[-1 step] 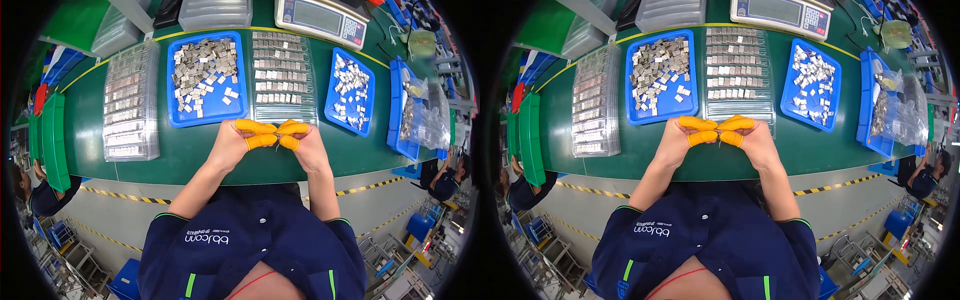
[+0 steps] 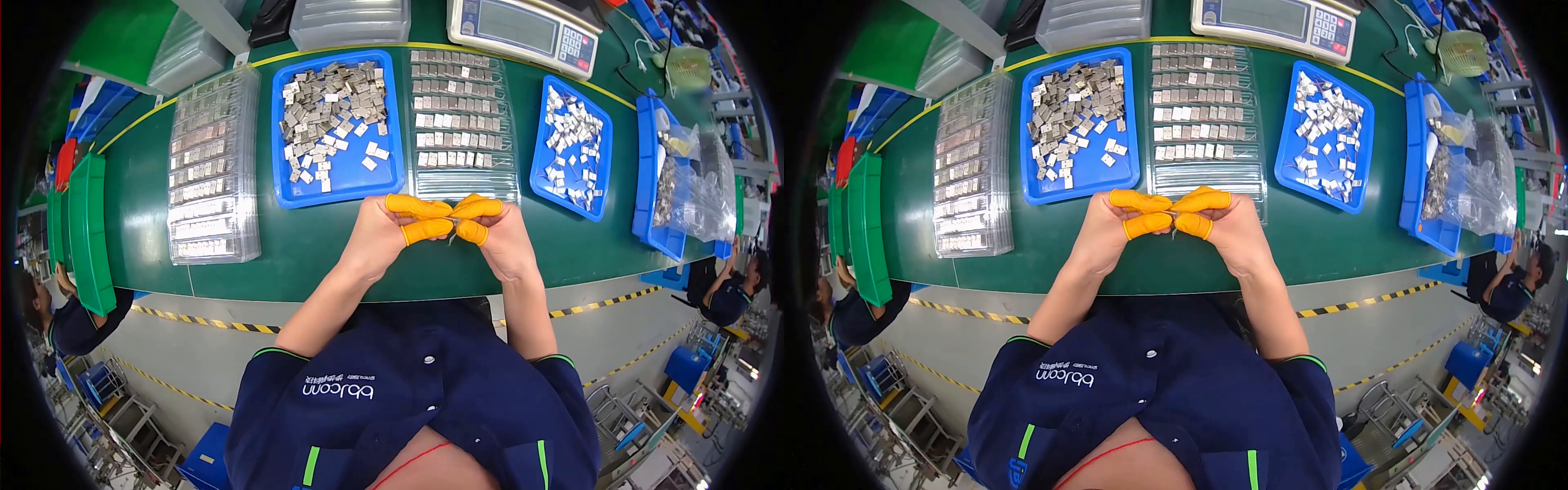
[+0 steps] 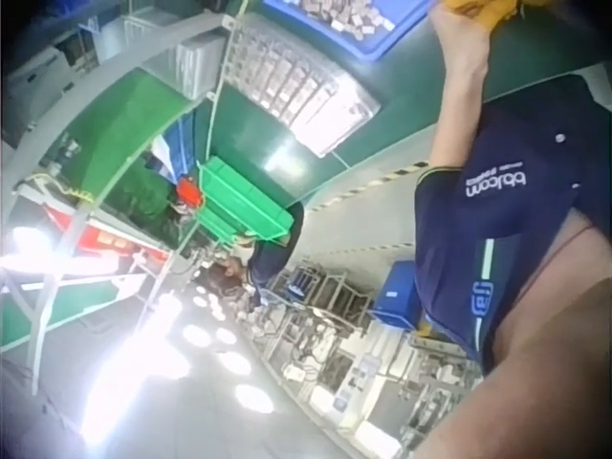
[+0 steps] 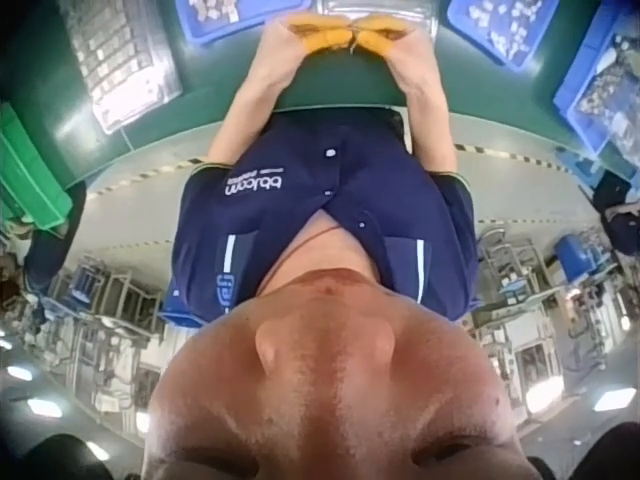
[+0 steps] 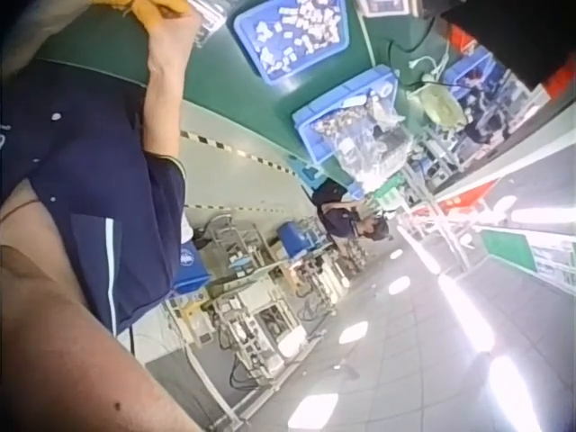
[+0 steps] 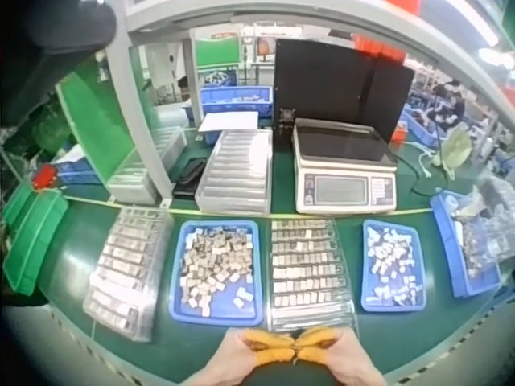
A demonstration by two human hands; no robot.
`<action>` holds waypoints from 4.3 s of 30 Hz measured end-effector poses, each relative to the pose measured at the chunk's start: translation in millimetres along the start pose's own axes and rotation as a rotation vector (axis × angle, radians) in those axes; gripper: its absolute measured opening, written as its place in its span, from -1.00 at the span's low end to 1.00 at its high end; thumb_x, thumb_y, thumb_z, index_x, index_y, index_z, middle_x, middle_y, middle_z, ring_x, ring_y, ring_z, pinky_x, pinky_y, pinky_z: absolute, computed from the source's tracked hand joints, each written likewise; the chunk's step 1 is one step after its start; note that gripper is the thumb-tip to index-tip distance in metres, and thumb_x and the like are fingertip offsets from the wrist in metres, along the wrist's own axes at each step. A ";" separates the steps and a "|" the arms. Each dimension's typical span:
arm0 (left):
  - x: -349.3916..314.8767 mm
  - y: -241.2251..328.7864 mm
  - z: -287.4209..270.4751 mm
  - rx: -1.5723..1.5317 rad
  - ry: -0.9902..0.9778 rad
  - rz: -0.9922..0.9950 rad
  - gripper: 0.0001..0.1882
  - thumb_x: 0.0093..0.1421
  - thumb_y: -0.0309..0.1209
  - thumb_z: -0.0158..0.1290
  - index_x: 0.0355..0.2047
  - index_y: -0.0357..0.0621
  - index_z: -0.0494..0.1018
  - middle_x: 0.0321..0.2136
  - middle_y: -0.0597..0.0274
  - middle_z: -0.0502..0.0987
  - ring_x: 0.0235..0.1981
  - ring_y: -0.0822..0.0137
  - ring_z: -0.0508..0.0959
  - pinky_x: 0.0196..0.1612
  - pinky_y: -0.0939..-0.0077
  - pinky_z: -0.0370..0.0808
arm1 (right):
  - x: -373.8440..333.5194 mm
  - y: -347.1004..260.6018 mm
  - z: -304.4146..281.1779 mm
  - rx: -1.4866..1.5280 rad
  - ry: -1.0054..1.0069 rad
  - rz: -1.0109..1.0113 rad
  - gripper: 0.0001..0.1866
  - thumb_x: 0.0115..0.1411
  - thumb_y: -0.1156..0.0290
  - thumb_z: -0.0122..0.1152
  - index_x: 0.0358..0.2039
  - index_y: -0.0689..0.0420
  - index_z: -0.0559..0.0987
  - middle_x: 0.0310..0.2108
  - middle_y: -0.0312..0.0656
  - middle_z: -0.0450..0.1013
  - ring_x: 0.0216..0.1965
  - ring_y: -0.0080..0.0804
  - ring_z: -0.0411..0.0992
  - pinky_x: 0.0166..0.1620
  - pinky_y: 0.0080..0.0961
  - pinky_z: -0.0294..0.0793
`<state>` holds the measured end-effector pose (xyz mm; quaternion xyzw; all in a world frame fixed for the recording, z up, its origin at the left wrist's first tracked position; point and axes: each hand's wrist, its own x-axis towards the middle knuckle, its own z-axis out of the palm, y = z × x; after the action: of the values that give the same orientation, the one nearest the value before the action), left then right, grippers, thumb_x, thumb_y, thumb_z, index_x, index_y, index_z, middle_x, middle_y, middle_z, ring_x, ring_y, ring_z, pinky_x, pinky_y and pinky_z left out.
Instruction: The person assembles small electronic components by joining them together and placing them into a plastic tray.
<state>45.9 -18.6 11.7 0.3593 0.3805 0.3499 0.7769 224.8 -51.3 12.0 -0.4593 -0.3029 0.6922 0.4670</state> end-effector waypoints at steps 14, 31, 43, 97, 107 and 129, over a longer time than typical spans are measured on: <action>10.7 -19.7 12.7 -0.446 -0.003 -0.166 -0.73 0.13 -0.53 0.07 -0.14 -0.34 0.40 -0.27 0.18 0.51 -0.33 0.42 0.54 -0.24 0.66 0.49 | -11.0 -13.6 7.6 -0.843 0.316 -0.604 -0.75 -0.12 0.61 0.30 -0.33 0.18 0.62 -0.37 -0.23 0.50 -0.34 -0.39 0.46 -0.20 -0.57 0.41; 17.6 -19.3 24.6 0.984 0.408 0.679 -0.51 -0.12 -0.60 0.22 -0.10 -0.15 0.44 -0.14 0.13 0.45 -0.09 0.15 0.44 -0.04 0.42 0.39 | 37.1 -35.6 -77.8 -1.579 0.306 -0.998 -0.79 -0.23 0.56 0.26 -0.51 0.00 0.66 -0.42 -0.43 0.50 -0.24 -0.53 0.40 0.18 -0.20 0.09; 5.9 6.8 -36.7 1.059 0.849 0.633 -0.47 -0.03 -0.54 0.18 0.00 -0.14 0.34 -0.27 0.15 0.37 -0.24 0.26 0.39 -0.20 0.42 0.36 | 21.2 -57.6 -96.4 -1.590 0.448 -0.917 -0.75 -0.05 0.36 0.25 -0.28 -0.10 0.63 -0.22 -0.40 0.47 -0.09 -0.40 0.33 0.20 -0.14 -0.11; 7.2 32.2 -37.6 -0.209 0.093 0.091 -0.68 0.09 -0.49 0.11 -0.14 -0.34 0.42 -0.27 0.04 0.54 -0.27 0.31 0.58 -0.21 0.62 0.53 | 4.2 -62.1 -84.0 -0.699 0.762 -0.402 -0.77 0.14 0.55 0.10 -0.19 0.36 0.52 -0.34 -0.06 0.52 -0.36 -0.42 0.53 -0.28 -0.68 0.47; 12.7 21.8 -28.8 -0.173 0.098 0.046 -0.66 0.13 -0.51 0.06 -0.07 -0.36 0.39 -0.19 -0.02 0.50 -0.15 0.26 0.54 -0.10 0.61 0.50 | 9.4 -44.5 -34.6 -0.049 0.373 -0.432 -0.73 0.11 0.58 0.14 -0.15 0.42 0.47 -0.28 0.00 0.49 -0.26 -0.25 0.52 -0.10 -0.48 0.50; 7.4 5.5 0.8 0.137 0.151 0.125 -0.77 0.07 -0.61 0.09 -0.22 -0.41 0.49 -0.34 0.08 0.57 -0.38 0.37 0.58 -0.25 0.61 0.52 | 3.2 -21.0 3.5 -0.469 0.109 -0.336 -0.79 0.05 0.65 0.18 -0.24 0.34 0.54 -0.31 -0.14 0.51 -0.33 -0.46 0.50 -0.20 -0.59 0.50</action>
<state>48.5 -10.0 14.1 0.4073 0.4380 0.3969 0.6963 228.9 -40.4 30.0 -0.5345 -0.5011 0.4907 0.4716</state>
